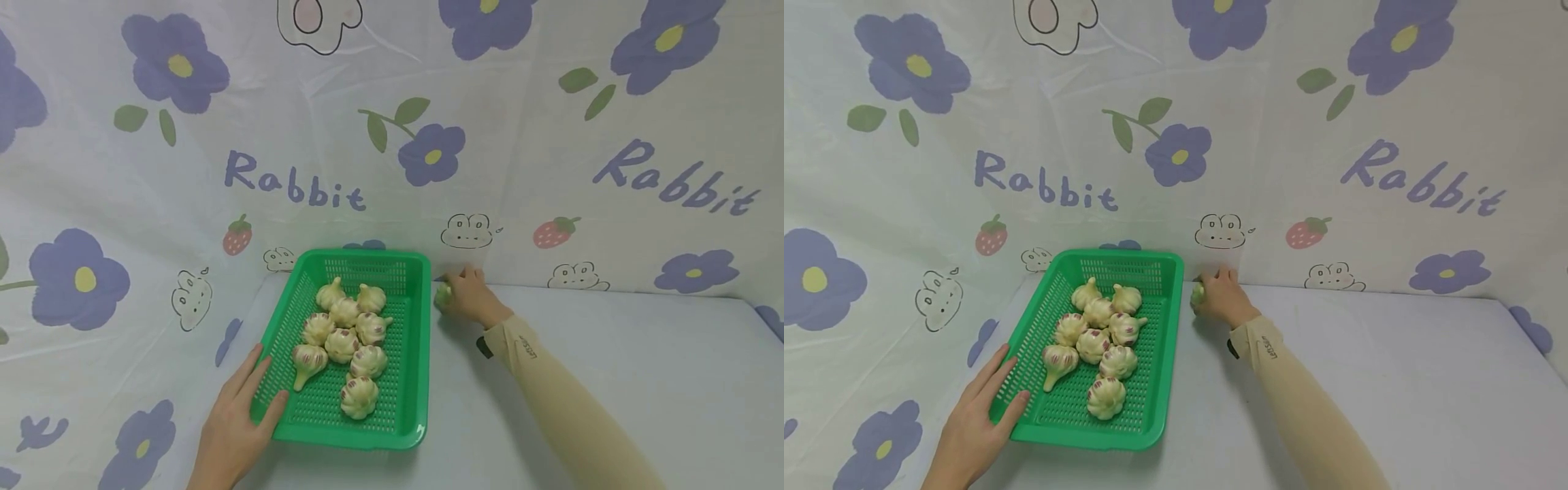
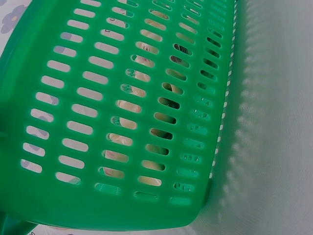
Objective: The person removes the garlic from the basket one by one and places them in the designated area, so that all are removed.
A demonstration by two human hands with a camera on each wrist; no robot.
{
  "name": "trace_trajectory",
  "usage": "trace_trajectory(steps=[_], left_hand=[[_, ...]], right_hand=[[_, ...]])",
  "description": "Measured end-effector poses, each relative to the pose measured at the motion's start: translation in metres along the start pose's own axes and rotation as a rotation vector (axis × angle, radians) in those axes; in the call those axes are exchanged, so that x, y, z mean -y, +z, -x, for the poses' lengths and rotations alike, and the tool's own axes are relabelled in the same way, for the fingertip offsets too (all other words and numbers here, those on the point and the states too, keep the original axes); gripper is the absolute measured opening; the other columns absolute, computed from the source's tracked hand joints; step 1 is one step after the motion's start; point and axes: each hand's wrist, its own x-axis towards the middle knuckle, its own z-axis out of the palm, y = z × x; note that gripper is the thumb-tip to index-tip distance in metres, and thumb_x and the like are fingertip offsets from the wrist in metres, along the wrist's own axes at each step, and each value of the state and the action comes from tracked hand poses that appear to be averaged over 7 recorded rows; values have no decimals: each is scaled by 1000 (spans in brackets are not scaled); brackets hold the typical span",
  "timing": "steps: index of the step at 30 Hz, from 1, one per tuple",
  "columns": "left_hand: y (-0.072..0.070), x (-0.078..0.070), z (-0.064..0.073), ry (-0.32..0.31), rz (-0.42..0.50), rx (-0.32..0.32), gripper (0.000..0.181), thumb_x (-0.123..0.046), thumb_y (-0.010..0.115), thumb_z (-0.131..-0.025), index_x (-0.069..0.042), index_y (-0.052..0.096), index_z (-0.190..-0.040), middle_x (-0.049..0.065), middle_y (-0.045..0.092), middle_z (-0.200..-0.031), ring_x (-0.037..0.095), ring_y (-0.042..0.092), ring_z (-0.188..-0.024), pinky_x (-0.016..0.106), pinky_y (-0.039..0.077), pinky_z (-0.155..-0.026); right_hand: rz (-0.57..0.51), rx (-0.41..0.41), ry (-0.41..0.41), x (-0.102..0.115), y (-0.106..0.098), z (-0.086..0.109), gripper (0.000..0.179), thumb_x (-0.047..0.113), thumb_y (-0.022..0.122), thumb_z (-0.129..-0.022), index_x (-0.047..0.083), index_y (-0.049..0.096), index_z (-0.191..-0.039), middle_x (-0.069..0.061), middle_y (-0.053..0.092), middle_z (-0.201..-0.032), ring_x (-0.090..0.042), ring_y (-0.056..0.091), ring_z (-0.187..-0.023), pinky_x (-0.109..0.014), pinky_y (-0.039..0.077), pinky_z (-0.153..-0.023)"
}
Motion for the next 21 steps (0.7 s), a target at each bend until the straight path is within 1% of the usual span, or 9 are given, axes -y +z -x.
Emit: trace_trajectory(steps=[3,11,16,21], left_hand=[[0,1,0,3,-1,-3,61,-37,69,-100,-9,54,-152,5,41,-166,38,45,-146,63,43,-113],[1,2,1,-2,-2,0,62,-39,68,-100,-10,53,-153,4,40,-167,37,44,-147,63,43,-112],[1,3,1,-3,-3,1,62,-40,68,-101,-10,53,-153,3,39,-167,38,44,-147,64,43,-112],[2,4,1,1,-5,-3,62,-40,67,-101,-10,53,-152,4,40,-167,38,44,-147,64,43,-112]], right_hand=[[5,-5,3,-1,1,0,59,27,72,-95,5,55,-147,-23,48,-131,-38,42,-121,-54,54,-94],[7,3,18,-3,-1,0,63,29,72,-94,3,53,-148,-25,48,-134,-40,42,-124,-58,54,-96],[20,-1,25,-5,-2,-1,64,30,73,-93,2,53,-147,-26,49,-135,-41,42,-125,-58,53,-98],[37,-12,15,-6,-6,5,68,32,72,-92,4,50,-150,-28,47,-137,-41,41,-126,-59,52,-99]])
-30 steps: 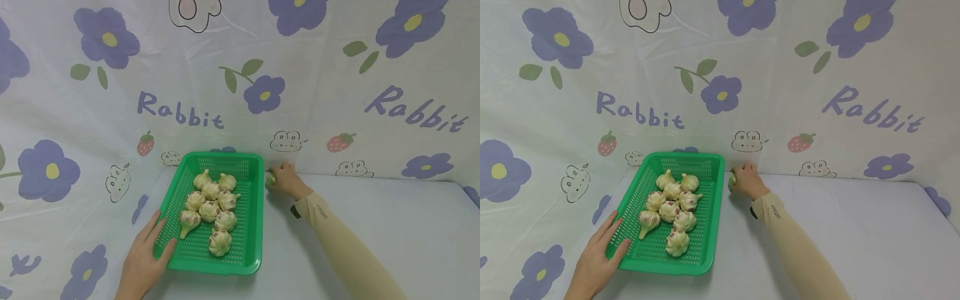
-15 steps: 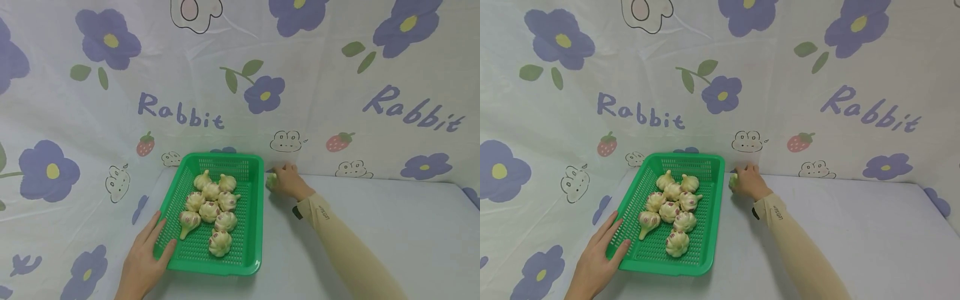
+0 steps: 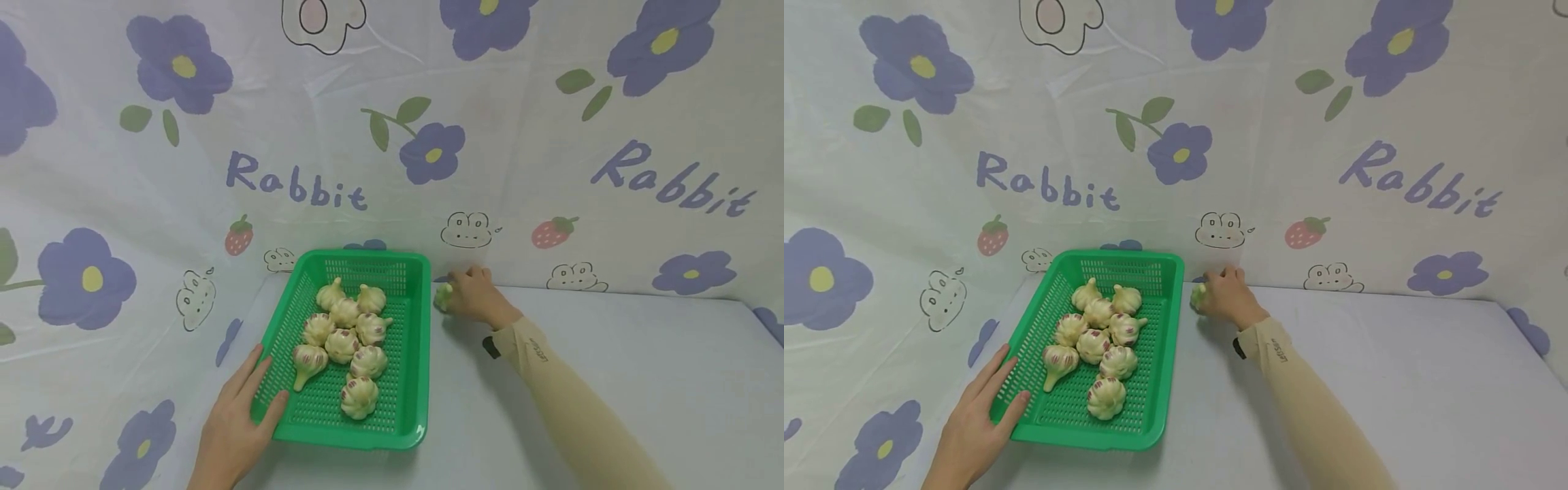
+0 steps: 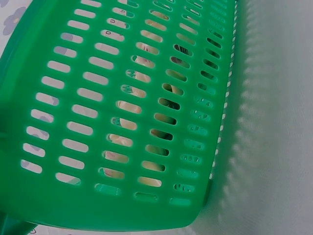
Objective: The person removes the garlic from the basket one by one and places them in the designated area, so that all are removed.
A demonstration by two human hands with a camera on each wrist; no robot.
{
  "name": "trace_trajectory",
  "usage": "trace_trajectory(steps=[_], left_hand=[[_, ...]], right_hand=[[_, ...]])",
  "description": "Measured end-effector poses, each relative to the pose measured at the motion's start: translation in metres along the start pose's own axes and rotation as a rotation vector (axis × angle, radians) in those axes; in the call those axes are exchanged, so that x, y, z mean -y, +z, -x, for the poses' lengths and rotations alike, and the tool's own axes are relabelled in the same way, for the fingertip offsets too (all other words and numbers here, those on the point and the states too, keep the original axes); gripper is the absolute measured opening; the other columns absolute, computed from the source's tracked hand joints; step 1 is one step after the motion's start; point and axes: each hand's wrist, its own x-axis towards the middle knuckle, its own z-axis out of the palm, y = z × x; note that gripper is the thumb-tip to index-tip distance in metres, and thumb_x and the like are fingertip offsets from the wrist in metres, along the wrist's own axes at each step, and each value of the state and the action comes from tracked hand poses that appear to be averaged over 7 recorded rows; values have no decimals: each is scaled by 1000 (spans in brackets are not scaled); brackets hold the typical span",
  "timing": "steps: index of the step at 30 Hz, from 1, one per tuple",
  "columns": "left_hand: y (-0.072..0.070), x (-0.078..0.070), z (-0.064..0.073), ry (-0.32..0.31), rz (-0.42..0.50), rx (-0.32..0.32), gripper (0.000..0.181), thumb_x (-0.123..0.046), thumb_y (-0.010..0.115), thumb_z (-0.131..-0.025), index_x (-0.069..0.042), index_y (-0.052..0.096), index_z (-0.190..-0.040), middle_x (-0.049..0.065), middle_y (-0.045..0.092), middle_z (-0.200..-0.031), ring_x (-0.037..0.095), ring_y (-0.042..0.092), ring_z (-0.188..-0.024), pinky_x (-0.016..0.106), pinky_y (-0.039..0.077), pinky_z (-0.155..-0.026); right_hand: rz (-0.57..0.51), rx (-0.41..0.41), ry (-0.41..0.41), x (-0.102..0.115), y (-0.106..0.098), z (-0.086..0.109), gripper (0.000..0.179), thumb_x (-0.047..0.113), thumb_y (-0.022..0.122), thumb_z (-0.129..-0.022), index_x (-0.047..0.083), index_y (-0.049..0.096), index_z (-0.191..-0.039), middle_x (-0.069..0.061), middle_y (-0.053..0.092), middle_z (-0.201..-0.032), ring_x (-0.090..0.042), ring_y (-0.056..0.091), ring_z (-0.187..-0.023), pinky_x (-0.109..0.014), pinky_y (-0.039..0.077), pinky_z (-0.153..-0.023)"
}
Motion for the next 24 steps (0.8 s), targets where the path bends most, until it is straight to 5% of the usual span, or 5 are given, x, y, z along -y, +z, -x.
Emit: trace_trajectory(steps=[24], left_hand=[[1,-1,-3,48,-25,-52,59,-36,69,-99,-10,56,-150,6,45,-164,37,48,-145,58,44,-113]], right_hand=[[-13,-149,-160,9,-25,32,66,21,76,-89,0,53,-147,-29,50,-132,-41,43,-121,-57,53,-94]])
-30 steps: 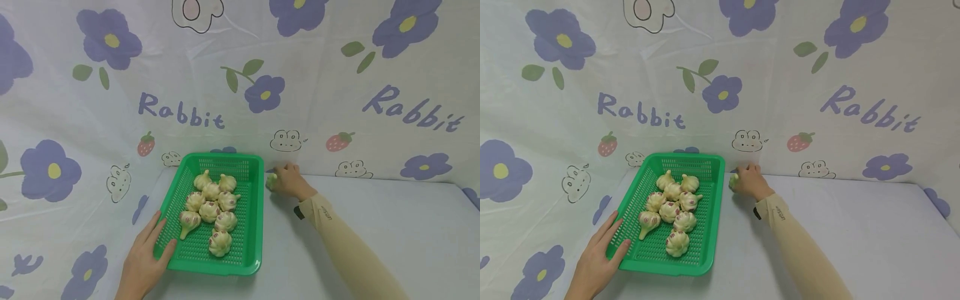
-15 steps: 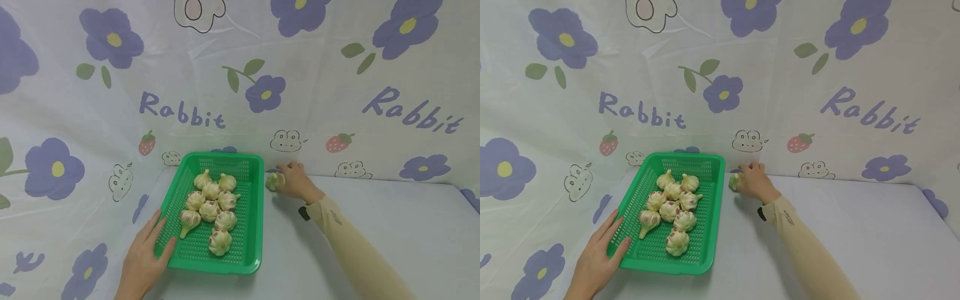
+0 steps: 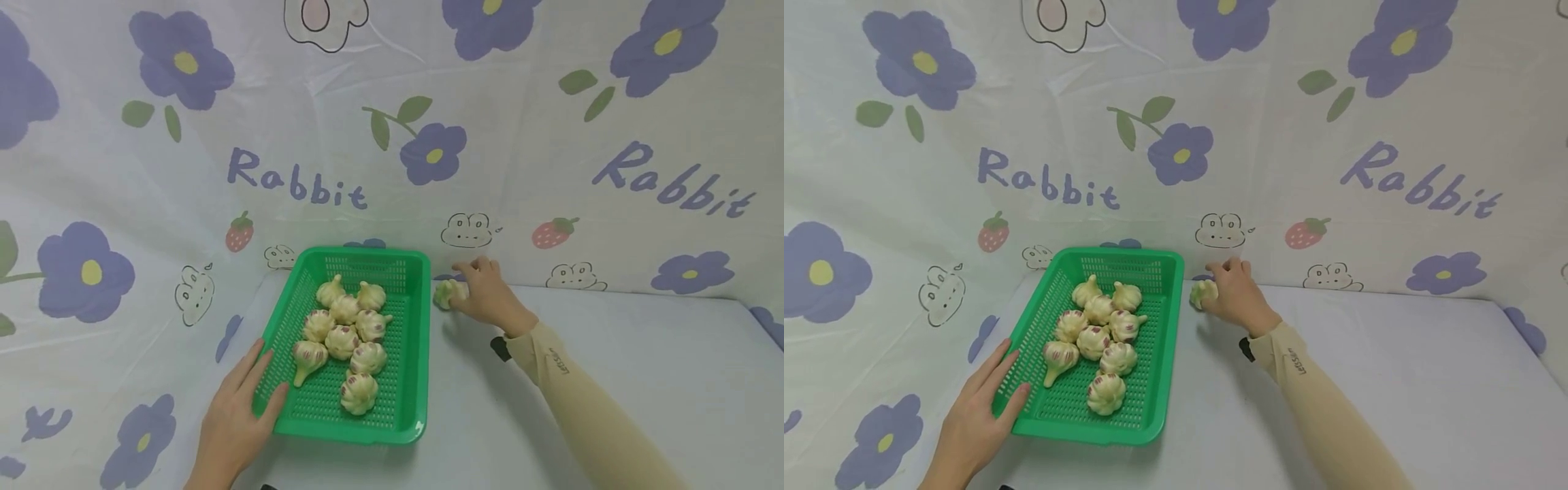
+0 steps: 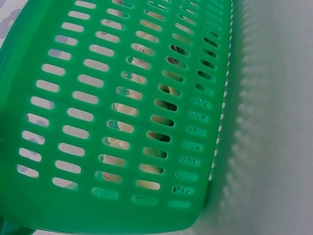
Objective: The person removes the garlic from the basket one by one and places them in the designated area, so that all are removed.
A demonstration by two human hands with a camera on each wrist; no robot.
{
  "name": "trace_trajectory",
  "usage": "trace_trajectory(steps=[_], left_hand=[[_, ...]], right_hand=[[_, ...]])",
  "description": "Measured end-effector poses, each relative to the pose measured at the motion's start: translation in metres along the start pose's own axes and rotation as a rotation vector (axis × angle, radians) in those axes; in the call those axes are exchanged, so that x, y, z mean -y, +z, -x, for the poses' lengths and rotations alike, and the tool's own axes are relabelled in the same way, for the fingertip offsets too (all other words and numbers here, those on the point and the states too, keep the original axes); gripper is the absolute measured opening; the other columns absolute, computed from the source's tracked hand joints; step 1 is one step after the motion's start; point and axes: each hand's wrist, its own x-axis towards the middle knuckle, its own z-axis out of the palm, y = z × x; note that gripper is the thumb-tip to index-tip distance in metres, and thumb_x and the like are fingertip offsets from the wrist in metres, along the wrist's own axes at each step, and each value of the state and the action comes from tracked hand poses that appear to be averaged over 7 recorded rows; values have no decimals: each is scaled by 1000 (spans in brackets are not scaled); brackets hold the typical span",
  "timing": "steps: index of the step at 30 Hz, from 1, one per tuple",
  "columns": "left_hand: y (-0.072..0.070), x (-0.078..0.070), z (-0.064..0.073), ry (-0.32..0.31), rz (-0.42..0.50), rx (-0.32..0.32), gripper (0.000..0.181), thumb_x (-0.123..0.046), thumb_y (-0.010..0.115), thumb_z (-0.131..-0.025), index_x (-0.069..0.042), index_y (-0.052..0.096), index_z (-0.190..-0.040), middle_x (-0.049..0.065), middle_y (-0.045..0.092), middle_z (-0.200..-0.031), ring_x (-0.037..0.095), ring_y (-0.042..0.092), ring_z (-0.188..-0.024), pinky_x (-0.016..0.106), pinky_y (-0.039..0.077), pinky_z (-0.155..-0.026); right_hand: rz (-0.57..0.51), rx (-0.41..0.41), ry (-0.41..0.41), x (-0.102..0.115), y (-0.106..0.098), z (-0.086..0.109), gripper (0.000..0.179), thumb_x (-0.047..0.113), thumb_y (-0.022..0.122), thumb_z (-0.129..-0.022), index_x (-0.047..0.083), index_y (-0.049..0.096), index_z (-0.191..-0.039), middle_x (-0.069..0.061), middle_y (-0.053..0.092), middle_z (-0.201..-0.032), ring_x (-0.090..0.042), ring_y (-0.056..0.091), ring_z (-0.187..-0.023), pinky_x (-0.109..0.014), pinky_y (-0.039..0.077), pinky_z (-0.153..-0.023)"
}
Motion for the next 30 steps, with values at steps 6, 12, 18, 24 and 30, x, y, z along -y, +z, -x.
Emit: trace_trajectory(steps=[6,12,18,24,30], left_hand=[[1,0,-2,7,-10,-8,59,-34,71,-98,-7,57,-149,6,45,-164,37,49,-144,58,44,-114],[1,1,-3,10,-4,-3,59,-38,67,-100,-7,57,-149,5,44,-165,38,48,-144,58,44,-114],[1,1,-2,0,1,1,59,-39,67,-101,-8,56,-150,4,43,-165,38,49,-144,59,45,-113],[0,0,-1,-5,7,3,59,-37,68,-100,-9,55,-151,3,42,-166,38,49,-144,60,46,-112],[0,-1,-1,-11,12,3,59,-35,69,-99,-10,55,-151,3,42,-166,38,48,-144,61,45,-112]], right_hand=[[4,-23,-46,6,-5,0,61,19,72,-90,-2,55,-145,-31,50,-132,-43,43,-120,-57,52,-93],[-24,-36,-53,22,-12,-1,60,20,71,-90,1,56,-145,-29,48,-137,-44,40,-129,-60,52,-99],[-5,-39,-105,47,-17,0,60,22,72,-91,5,55,-146,-26,47,-139,-43,40,-132,-55,57,-92],[11,-30,-172,73,-24,5,60,21,75,-91,4,57,-145,-24,49,-137,-40,45,-126,-50,56,-88],[44,16,-229,93,-27,8,61,24,75,-92,5,57,-147,-22,50,-139,-40,44,-130,-46,59,-81]])
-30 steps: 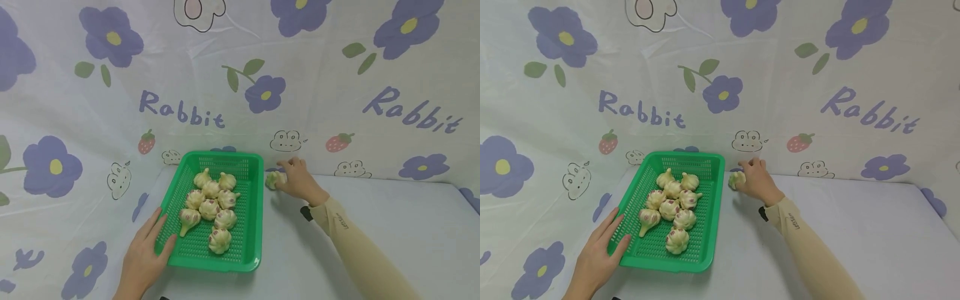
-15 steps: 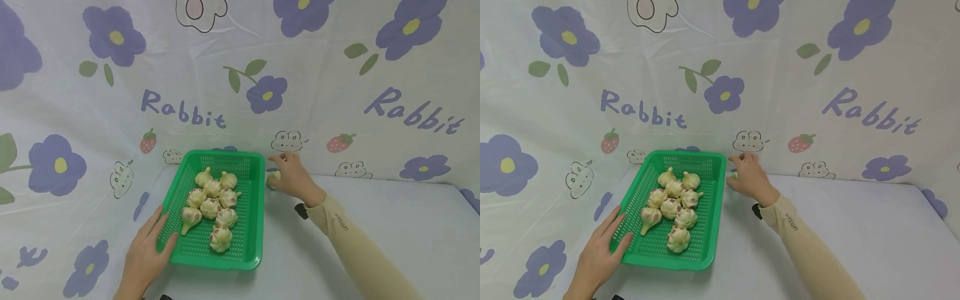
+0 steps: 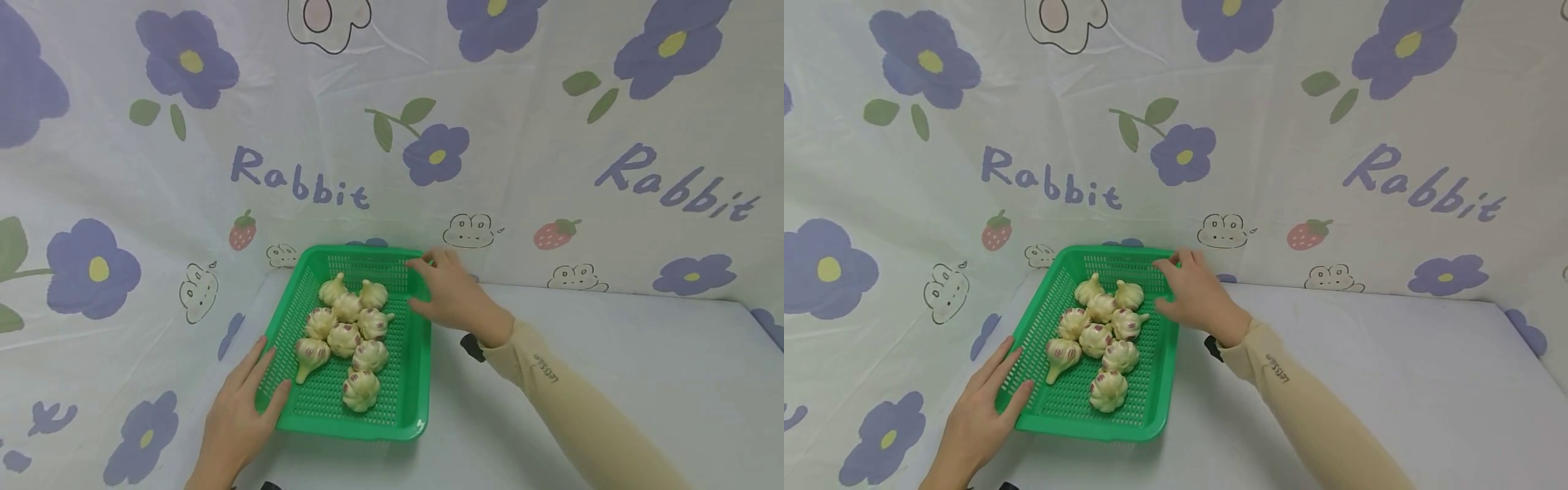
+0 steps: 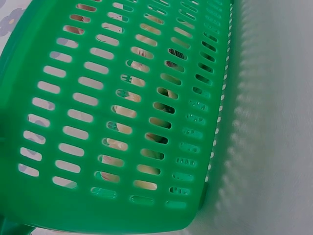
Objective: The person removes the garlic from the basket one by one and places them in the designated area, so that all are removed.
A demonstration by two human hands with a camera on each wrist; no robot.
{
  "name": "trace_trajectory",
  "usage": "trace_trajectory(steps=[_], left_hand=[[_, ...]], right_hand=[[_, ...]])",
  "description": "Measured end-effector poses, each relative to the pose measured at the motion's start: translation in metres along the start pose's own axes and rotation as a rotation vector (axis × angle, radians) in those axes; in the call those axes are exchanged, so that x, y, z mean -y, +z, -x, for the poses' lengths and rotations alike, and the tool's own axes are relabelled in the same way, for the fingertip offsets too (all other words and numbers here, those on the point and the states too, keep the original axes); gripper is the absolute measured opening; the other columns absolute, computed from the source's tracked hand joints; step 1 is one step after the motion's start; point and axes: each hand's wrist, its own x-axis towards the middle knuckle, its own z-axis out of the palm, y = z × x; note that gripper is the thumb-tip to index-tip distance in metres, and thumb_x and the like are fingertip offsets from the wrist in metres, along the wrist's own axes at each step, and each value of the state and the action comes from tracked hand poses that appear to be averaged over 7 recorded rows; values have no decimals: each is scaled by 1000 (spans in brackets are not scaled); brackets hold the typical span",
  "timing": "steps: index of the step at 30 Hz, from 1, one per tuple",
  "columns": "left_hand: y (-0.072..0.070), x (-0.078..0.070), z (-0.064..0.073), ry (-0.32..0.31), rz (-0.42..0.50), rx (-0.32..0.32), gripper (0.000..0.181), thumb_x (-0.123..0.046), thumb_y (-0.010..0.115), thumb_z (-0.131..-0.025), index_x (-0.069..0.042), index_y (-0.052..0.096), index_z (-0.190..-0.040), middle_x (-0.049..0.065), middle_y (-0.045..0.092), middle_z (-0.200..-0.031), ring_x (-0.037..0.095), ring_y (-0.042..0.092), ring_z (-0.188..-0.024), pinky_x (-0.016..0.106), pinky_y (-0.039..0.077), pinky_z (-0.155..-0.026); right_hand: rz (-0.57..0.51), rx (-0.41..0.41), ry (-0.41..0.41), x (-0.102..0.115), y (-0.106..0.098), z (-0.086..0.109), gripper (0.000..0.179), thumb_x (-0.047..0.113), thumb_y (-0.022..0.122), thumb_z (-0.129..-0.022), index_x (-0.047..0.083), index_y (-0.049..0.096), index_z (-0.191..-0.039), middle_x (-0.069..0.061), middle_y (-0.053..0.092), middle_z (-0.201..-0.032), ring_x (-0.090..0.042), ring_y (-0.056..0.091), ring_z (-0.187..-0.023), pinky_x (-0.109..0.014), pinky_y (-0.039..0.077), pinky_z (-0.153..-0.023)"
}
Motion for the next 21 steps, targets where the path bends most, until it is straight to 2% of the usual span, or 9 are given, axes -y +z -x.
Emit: trace_trajectory(steps=[2,7,10,15,21], left_hand=[[0,0,0,-3,1,-1,60,-34,70,-99,-10,55,-151,3,42,-166,37,48,-145,60,45,-112],[1,0,0,-11,4,6,60,-37,69,-100,-10,55,-151,4,42,-166,37,48,-145,61,46,-112],[1,0,0,-20,6,15,60,-38,68,-100,-10,55,-151,4,42,-166,37,47,-145,61,45,-112],[1,1,0,-24,7,30,61,-38,68,-100,-10,54,-152,3,40,-167,38,47,-146,62,45,-112],[1,1,1,-25,4,29,60,-38,68,-100,-10,54,-152,2,40,-167,37,46,-146,61,45,-113]], right_hand=[[-8,17,-34,6,0,0,60,24,76,-92,6,58,-146,-22,51,-138,-41,44,-131,-47,58,-85],[0,43,-153,19,4,-2,59,24,80,-92,8,59,-145,-20,53,-133,-37,48,-121,-45,55,-90],[-2,56,-201,28,5,-3,58,24,79,-93,9,58,-145,-19,53,-132,-34,48,-116,-42,55,-84],[-30,86,-235,45,5,-5,54,21,75,-94,10,58,-145,-17,52,-131,-30,47,-113,-35,53,-75],[-47,98,-283,58,11,-8,55,18,75,-93,8,59,-144,-17,53,-130,-25,45,-106,-31,50,-73]])
